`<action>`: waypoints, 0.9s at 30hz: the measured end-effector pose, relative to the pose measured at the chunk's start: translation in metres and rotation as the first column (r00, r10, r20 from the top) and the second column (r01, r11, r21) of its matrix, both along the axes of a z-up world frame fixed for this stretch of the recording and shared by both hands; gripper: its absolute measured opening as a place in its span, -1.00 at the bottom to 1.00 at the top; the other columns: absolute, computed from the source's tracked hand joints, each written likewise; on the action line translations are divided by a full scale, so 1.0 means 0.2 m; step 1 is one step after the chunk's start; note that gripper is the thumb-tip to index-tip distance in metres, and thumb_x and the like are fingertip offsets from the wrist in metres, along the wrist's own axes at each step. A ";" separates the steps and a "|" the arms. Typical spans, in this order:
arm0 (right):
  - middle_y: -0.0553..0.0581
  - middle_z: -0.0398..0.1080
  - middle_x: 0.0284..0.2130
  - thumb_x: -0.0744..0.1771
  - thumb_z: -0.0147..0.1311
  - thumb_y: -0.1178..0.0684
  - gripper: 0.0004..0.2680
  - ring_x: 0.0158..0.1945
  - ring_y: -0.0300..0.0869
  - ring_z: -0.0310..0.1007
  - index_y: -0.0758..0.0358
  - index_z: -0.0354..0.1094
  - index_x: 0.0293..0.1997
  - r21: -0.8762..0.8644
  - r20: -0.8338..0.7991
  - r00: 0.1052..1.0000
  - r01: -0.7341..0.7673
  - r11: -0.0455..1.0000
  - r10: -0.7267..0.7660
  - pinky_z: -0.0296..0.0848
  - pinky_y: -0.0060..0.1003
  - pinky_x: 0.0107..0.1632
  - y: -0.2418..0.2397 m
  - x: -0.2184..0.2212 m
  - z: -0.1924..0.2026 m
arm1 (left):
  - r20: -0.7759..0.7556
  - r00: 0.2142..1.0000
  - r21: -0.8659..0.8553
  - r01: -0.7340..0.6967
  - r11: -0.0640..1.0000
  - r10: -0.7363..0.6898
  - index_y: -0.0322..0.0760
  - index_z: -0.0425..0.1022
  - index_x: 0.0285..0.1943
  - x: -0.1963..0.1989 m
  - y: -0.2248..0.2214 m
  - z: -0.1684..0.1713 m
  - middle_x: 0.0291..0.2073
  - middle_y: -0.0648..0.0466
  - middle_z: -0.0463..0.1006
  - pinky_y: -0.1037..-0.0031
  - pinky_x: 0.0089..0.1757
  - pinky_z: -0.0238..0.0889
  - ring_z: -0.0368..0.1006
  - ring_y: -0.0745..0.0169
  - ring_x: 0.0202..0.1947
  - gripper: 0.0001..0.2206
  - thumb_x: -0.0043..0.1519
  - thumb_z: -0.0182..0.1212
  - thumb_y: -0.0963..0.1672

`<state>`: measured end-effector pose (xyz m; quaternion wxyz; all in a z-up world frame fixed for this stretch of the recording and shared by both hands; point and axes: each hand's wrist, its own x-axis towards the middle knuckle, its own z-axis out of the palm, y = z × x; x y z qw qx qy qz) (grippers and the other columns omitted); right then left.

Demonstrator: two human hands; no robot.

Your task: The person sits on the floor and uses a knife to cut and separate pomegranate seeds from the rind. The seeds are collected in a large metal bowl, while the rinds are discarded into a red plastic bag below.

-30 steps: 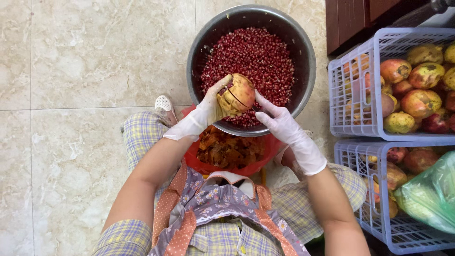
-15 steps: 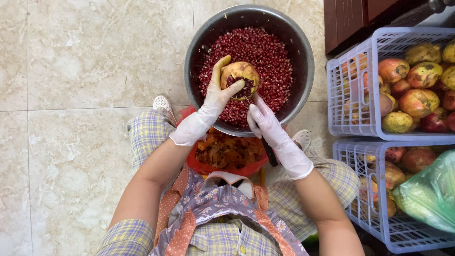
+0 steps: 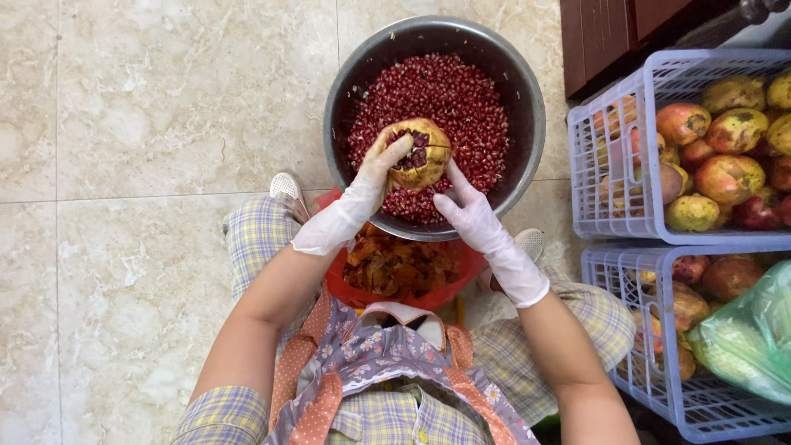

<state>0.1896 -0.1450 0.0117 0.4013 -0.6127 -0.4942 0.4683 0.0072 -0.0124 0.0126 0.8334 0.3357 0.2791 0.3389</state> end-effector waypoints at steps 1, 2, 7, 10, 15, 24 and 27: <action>0.01 0.38 -0.11 0.37 0.14 -0.12 -0.39 -0.12 -0.31 0.30 0.15 -0.12 0.59 -0.033 0.014 1.000 0.017 0.999 -0.017 0.34 -0.45 0.07 -0.01 0.02 -0.01 | 0.032 0.998 -0.054 0.061 0.997 -0.059 -0.27 0.27 0.39 -0.01 -0.01 0.01 0.16 -0.09 0.50 0.21 -0.02 0.54 0.52 0.06 0.09 -0.45 0.28 0.23 0.04; 0.04 0.37 -0.14 0.38 0.15 -0.11 -0.41 -0.12 -0.30 0.28 0.12 -0.06 0.61 -0.065 0.030 0.999 0.035 0.997 -0.033 0.34 -0.45 0.07 -0.02 0.03 -0.02 | 0.067 0.991 -0.106 0.123 0.987 -0.116 -0.28 0.29 0.39 -0.02 -0.01 0.02 0.16 -0.11 0.51 0.19 -0.05 0.56 0.54 0.03 0.07 -0.44 0.29 0.19 0.07; -0.03 0.33 0.18 0.42 0.09 -0.06 -0.51 0.11 -0.35 0.25 0.18 0.01 0.55 0.176 0.095 0.995 -0.043 0.983 0.026 0.23 -0.42 0.23 -0.01 0.03 0.04 | -0.006 0.995 -0.276 0.091 0.957 -0.096 -0.25 0.31 0.36 -0.02 0.02 0.05 0.10 -0.14 0.53 0.14 -0.18 0.58 0.57 -0.02 0.00 -0.37 0.22 0.09 0.16; -0.07 0.23 -0.04 0.42 0.01 -0.08 -0.50 -0.01 -0.36 0.18 0.16 -0.08 0.56 0.132 0.051 0.997 -0.069 0.989 0.062 0.19 -0.41 0.03 -0.01 0.00 0.13 | -0.022 0.997 -0.216 -0.071 0.974 0.067 -0.24 0.27 0.33 0.00 0.05 0.00 0.08 -0.12 0.53 0.18 -0.12 0.57 0.55 0.01 0.02 -0.37 0.18 0.20 0.13; -0.15 0.04 -0.68 0.40 -0.07 -0.24 -0.38 -0.66 -0.40 0.01 0.08 -0.35 0.62 -0.112 -0.357 0.926 -0.173 0.979 0.123 0.03 -0.50 -0.59 -0.02 -0.09 0.27 | -0.167 0.944 0.275 -0.233 0.933 0.285 -0.31 0.19 0.33 0.03 0.06 -0.12 0.11 -0.09 0.46 0.33 0.13 0.38 0.43 0.11 0.14 -0.36 0.16 0.49 -0.04; -0.16 0.07 -0.65 0.39 -0.04 -0.22 -0.42 -0.67 -0.42 -0.02 0.09 -0.16 0.59 -0.195 -0.396 0.916 -0.017 0.981 -0.063 0.00 -0.53 -0.62 0.03 -0.08 0.20 | -0.138 0.931 0.756 -0.121 0.644 0.338 -0.12 0.09 0.55 0.03 -0.01 -0.07 0.34 -0.01 0.24 0.32 0.31 0.24 0.26 0.15 0.32 -0.14 0.09 0.59 -0.13; -0.24 0.36 -0.07 0.44 0.05 -0.16 -0.43 -0.29 -0.46 0.17 0.24 -0.12 0.61 0.008 -0.319 0.948 -0.009 1.000 0.011 0.28 -0.59 -0.28 0.05 -0.05 0.12 | -0.291 0.900 0.740 -0.002 0.672 0.323 -0.15 0.28 0.49 0.02 -0.02 -0.04 0.23 0.01 0.33 0.35 0.30 0.30 0.35 0.15 0.28 -0.26 0.12 0.61 -0.13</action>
